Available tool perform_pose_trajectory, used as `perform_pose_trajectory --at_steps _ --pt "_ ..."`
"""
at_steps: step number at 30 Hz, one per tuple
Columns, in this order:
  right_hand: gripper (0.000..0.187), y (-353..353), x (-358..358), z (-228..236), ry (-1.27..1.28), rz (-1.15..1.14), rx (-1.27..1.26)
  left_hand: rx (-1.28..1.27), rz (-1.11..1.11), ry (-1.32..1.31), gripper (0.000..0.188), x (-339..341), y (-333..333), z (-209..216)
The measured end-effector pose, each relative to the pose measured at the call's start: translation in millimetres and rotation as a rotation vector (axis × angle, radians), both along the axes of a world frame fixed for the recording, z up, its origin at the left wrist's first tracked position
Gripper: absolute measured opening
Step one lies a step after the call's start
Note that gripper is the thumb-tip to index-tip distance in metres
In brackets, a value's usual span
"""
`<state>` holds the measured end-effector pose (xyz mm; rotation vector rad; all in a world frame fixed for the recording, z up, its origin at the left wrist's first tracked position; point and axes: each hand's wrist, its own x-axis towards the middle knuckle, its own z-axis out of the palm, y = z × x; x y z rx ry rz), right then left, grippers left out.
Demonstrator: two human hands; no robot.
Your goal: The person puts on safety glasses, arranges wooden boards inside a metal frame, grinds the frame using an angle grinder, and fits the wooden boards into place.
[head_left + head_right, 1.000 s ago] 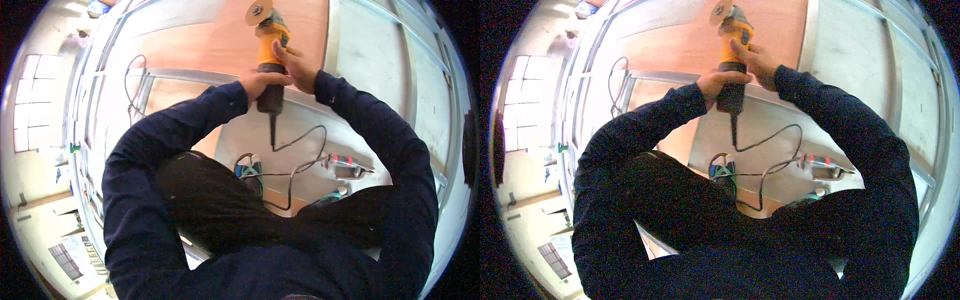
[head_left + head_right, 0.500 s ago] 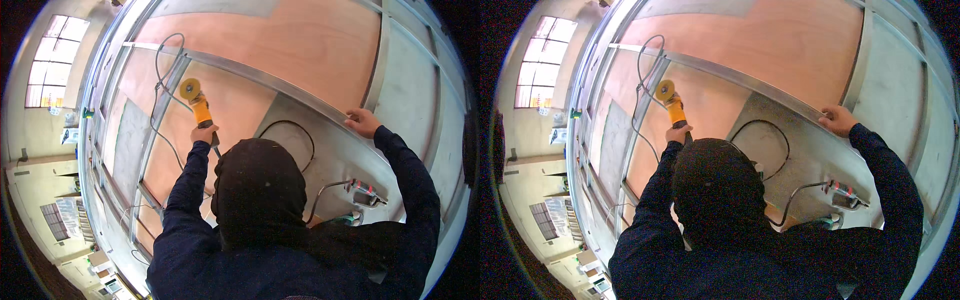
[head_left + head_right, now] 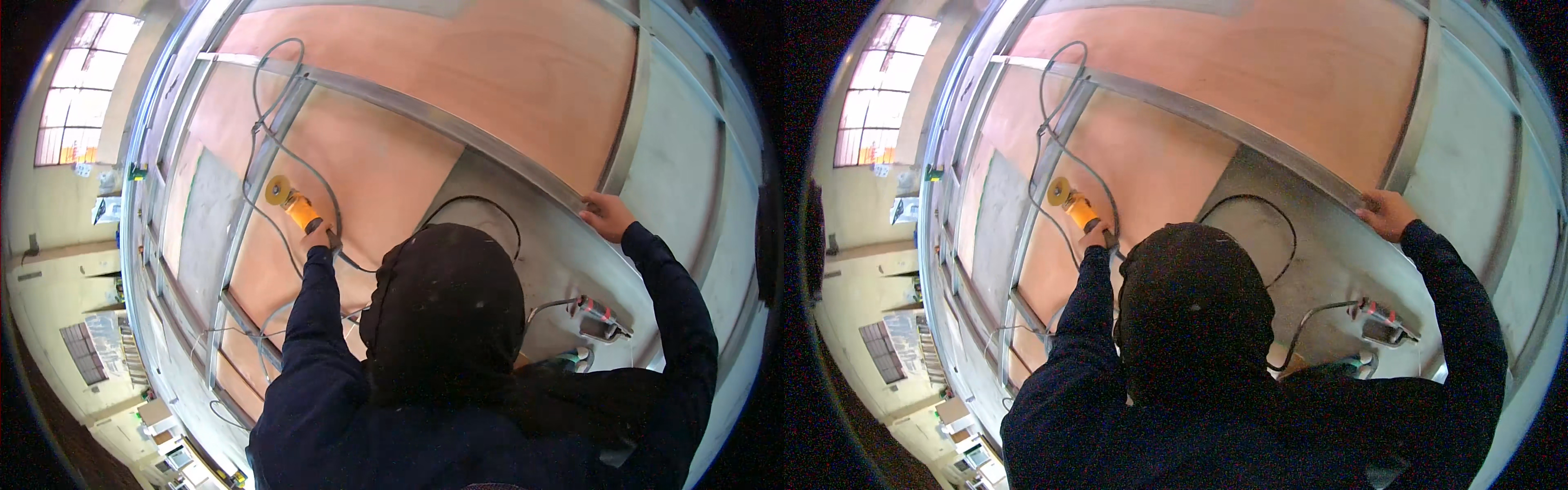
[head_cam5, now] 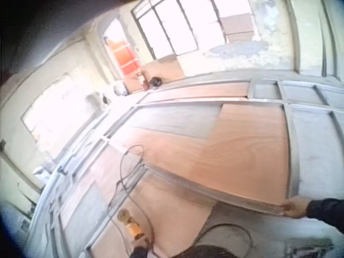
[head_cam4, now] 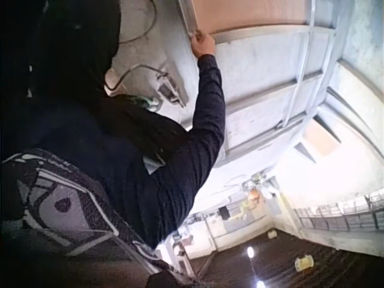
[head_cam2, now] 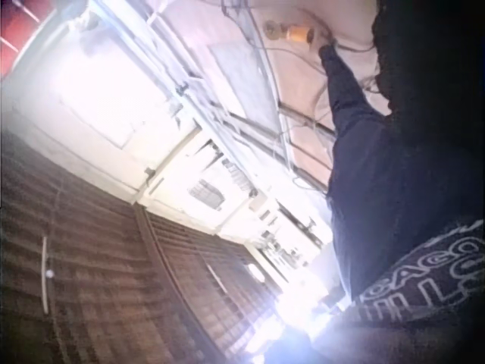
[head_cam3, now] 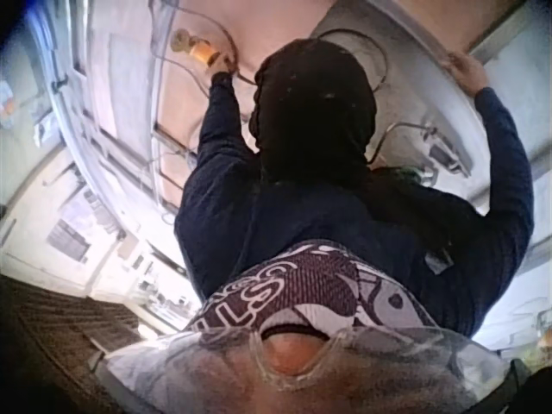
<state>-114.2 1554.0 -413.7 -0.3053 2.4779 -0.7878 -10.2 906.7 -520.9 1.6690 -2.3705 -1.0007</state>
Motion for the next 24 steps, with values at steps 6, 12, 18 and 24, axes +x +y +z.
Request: perform_pose_trajectory --at_steps 6,12,18,24 --pt "0.031 -13.3 -7.8 -1.2 -0.090 0.059 0.016 0.124 0.027 0.230 0.042 47.6 -58.9 -18.9" --pt "0.029 15.3 2.5 -5.1 0.078 0.132 0.017 -0.265 -0.178 -0.300 0.067 28.9 -60.7 13.4" --pt "0.028 8.8 10.0 2.6 -0.114 0.044 0.021 -0.340 -0.172 -0.179 0.061 52.5 -63.5 16.8" --pt "0.028 19.9 15.3 -8.5 -0.111 0.009 0.007 -0.344 -0.169 -0.146 0.055 55.1 -42.5 30.9"
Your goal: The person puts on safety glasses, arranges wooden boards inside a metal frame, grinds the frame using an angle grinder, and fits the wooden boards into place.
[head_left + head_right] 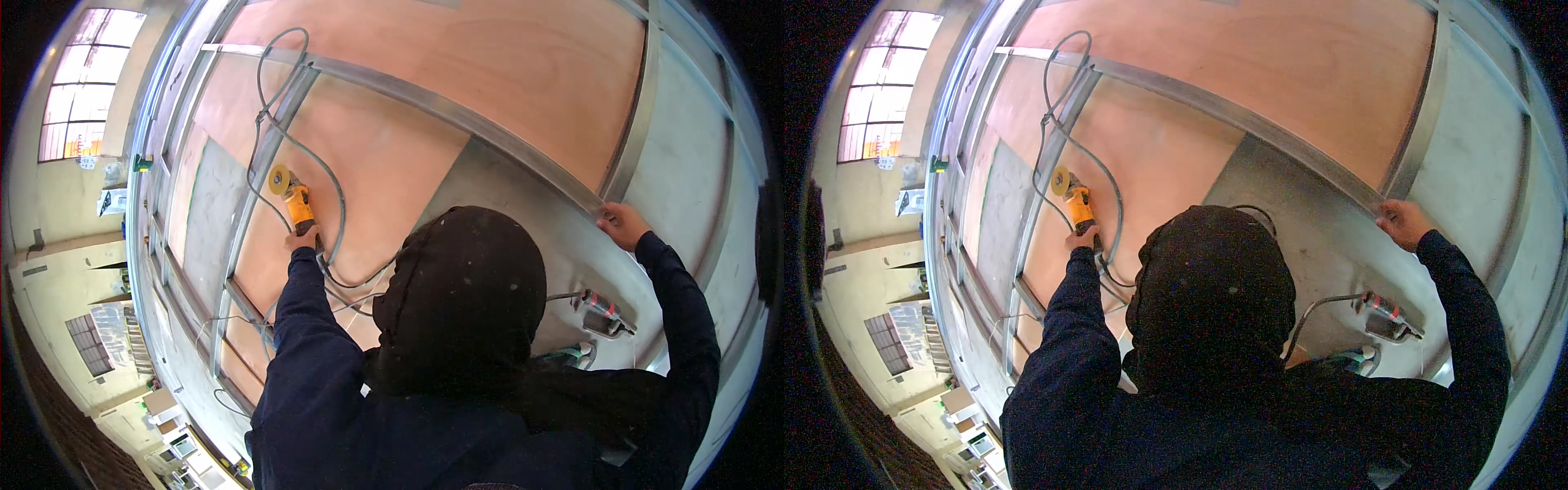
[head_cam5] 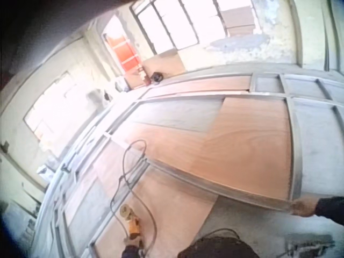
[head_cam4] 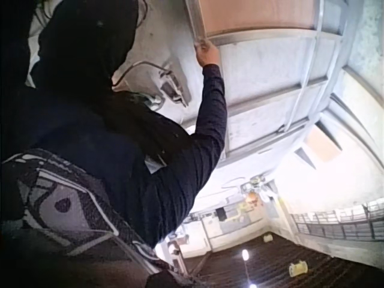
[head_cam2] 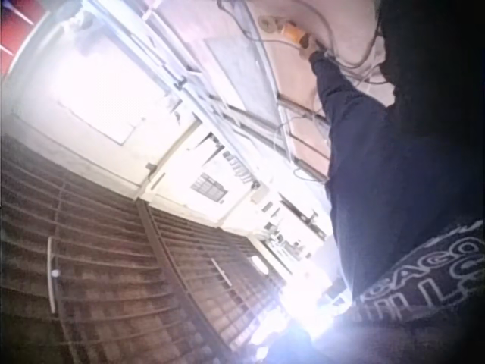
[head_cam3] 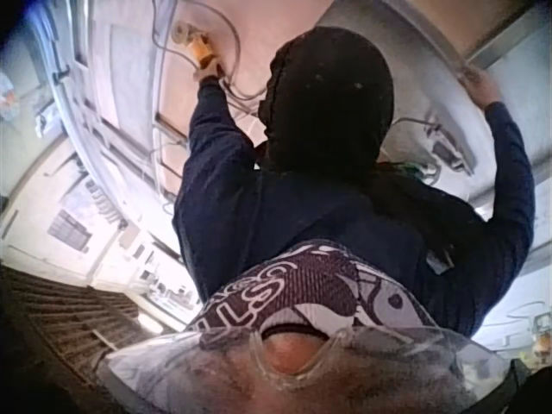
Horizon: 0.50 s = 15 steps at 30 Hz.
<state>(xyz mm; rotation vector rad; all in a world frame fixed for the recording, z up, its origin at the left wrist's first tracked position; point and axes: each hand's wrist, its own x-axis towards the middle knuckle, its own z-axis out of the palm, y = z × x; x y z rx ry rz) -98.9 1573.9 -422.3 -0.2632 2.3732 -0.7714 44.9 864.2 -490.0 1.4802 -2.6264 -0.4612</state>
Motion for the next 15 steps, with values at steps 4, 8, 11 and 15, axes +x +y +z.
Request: perform_pose_trajectory --at_steps 4,8,11,15 --pt "0.028 -3.9 -2.8 2.0 -0.006 0.001 -0.034 -0.051 -0.025 -0.118 0.063 -0.1 -3.2 13.3" --pt "0.027 15.9 6.4 3.4 0.048 -0.040 -0.063 -0.179 -0.108 -0.210 0.061 -16.0 7.5 5.6" --pt "0.024 3.8 -2.7 16.6 0.248 0.125 -0.063 -0.311 -0.196 0.320 0.037 -28.9 -2.2 -11.8" --pt "0.025 -28.0 -25.3 32.0 0.237 0.098 -0.136 1.325 -0.093 0.189 0.034 -111.2 112.6 23.4"
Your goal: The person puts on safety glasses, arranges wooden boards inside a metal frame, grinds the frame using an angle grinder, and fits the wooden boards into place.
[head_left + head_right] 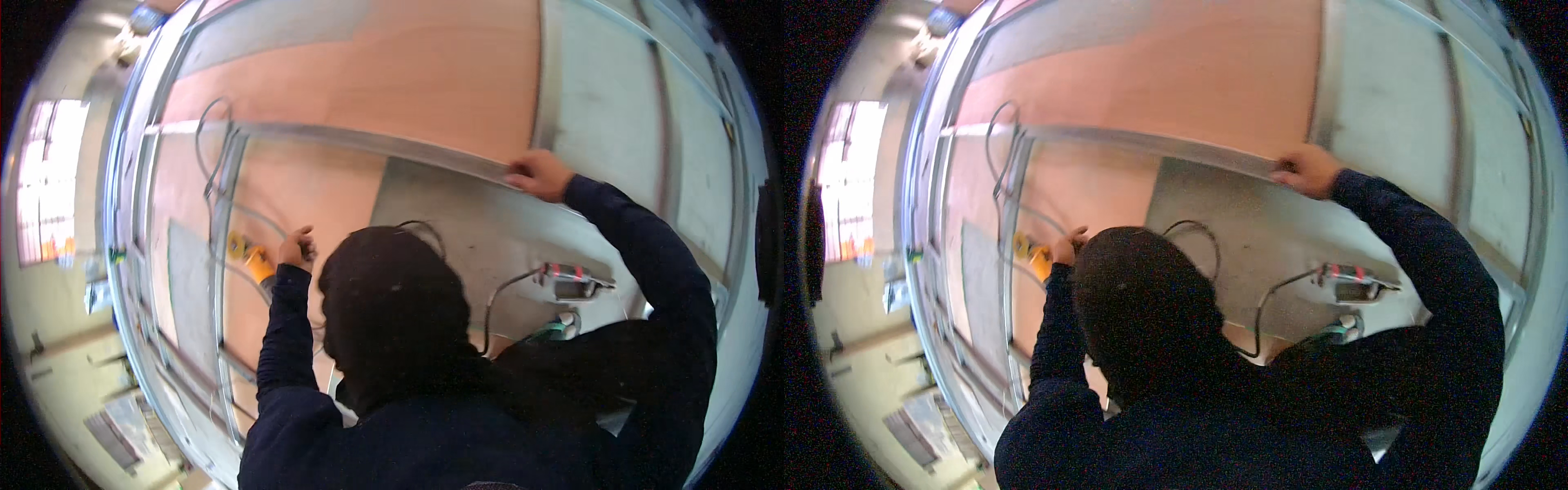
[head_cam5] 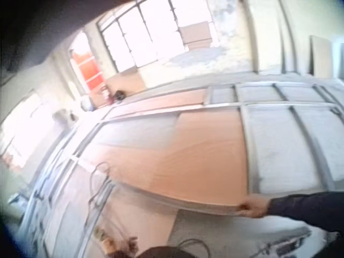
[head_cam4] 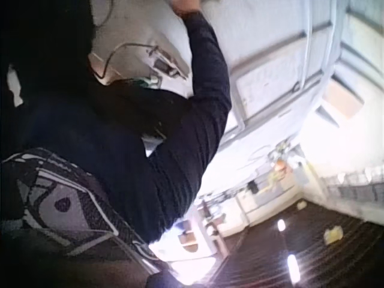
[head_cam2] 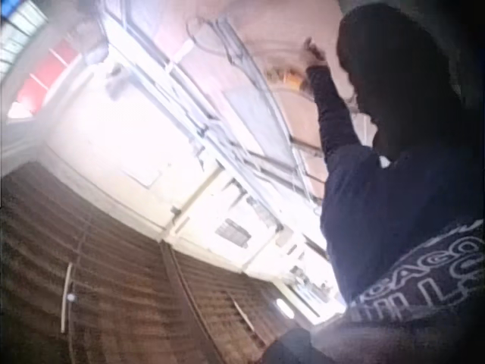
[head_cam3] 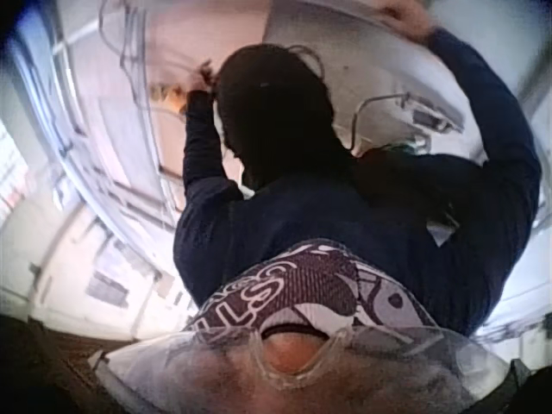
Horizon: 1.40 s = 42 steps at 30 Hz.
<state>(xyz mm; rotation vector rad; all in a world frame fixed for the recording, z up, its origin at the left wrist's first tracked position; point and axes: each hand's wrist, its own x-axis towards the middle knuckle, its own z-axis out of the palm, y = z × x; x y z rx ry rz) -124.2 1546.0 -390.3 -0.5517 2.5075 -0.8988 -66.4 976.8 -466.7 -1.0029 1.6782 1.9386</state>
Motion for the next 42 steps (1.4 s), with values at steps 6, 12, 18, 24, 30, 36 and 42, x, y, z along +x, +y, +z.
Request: perform_pose_trajectory --at_steps 6,12,18,24,30,36,42 --pt "0.033 -51.6 -15.1 37.3 0.160 -0.229 -0.457 0.540 -0.742 0.092 0.043 -101.4 273.9 144.5" --pt "0.027 -18.0 -52.6 56.9 -0.104 -0.456 -0.918 0.197 -1.063 0.455 0.036 -170.6 393.2 185.1" --pt "0.017 46.7 -75.7 79.5 0.087 -0.601 -1.029 0.101 -1.192 0.279 0.035 -192.1 475.2 248.4" --pt "0.015 78.0 -82.7 92.2 -0.016 -0.740 -1.240 -0.040 -1.215 0.280 0.032 -199.8 492.6 265.6" --pt "0.018 101.1 -79.0 52.3 -0.026 -0.755 -1.037 -0.235 -1.338 0.258 0.033 -234.5 468.0 215.7" --pt "0.027 176.9 -55.8 -15.0 -0.077 -1.011 -0.488 -0.892 -1.403 0.180 0.028 -337.5 352.3 87.0" --pt "0.019 180.7 -4.6 -16.2 -0.256 -1.263 -0.351 -1.624 -1.075 0.228 0.053 -395.4 207.5 0.0"
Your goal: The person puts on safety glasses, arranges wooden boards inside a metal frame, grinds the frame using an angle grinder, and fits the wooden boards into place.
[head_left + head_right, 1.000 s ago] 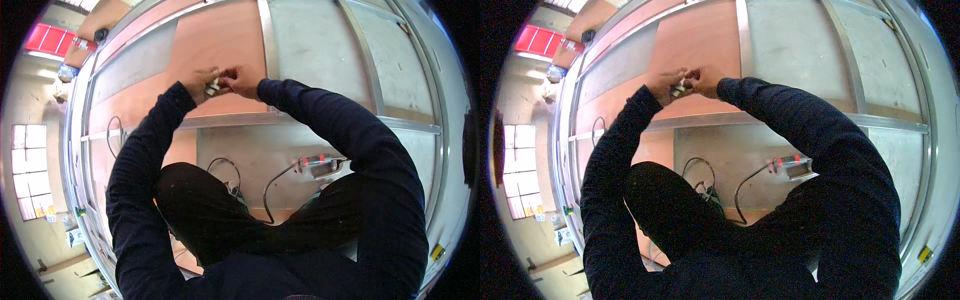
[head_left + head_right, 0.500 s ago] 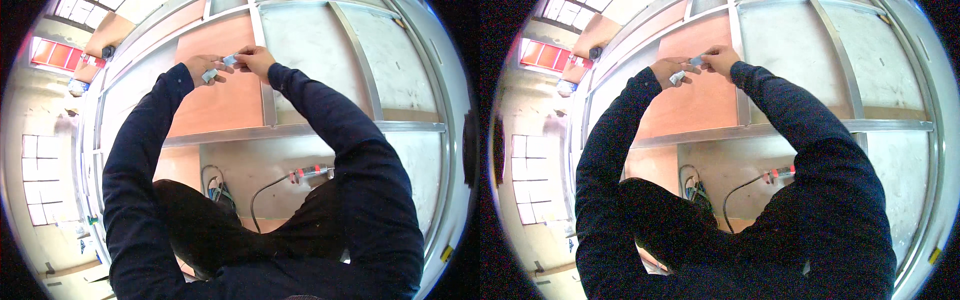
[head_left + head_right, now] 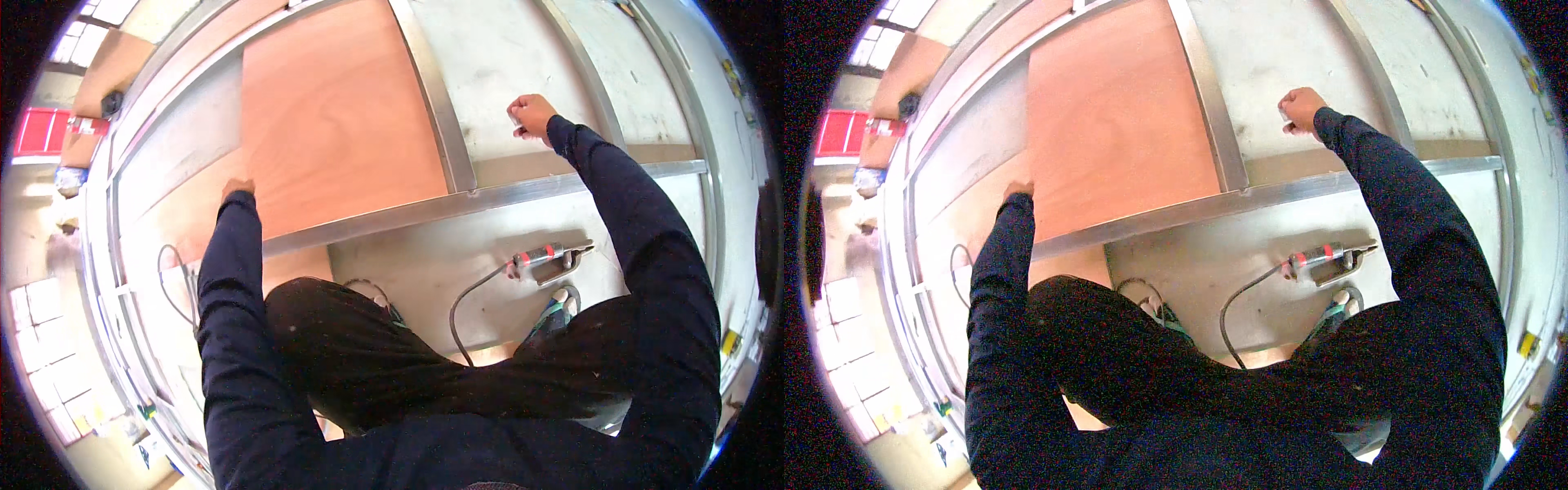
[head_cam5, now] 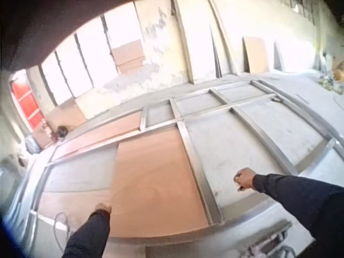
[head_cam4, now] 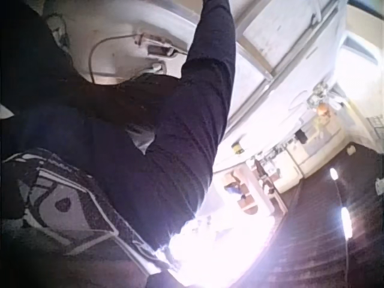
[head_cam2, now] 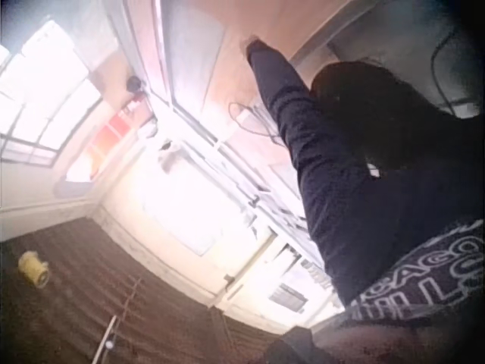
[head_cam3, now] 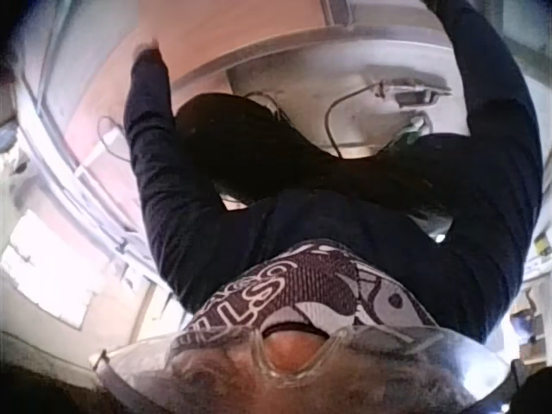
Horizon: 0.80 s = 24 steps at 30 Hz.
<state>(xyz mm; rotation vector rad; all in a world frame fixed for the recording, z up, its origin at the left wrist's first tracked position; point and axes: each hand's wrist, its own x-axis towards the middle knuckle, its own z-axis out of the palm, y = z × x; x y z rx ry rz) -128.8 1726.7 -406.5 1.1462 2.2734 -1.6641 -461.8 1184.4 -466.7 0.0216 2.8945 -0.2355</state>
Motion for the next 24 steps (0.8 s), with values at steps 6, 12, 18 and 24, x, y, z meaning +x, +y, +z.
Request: perform_pose_trajectory --at_steps 6,12,18,24 --pt "0.018 -32.7 4.7 -31.8 -0.053 0.251 0.116 0.110 0.416 0.118 0.072 36.0 -30.2 -34.2" --pt "0.018 -64.9 12.1 -75.3 0.112 0.149 0.147 0.123 0.292 0.359 0.065 42.8 -22.7 -61.3" --pt "0.020 -92.9 -1.4 -70.1 0.140 0.111 0.402 0.023 0.127 0.578 0.056 40.4 -46.3 -88.0" --pt "0.023 -108.5 -12.0 -44.1 0.125 0.098 0.419 0.028 0.102 0.602 0.056 46.5 -43.0 -93.9"
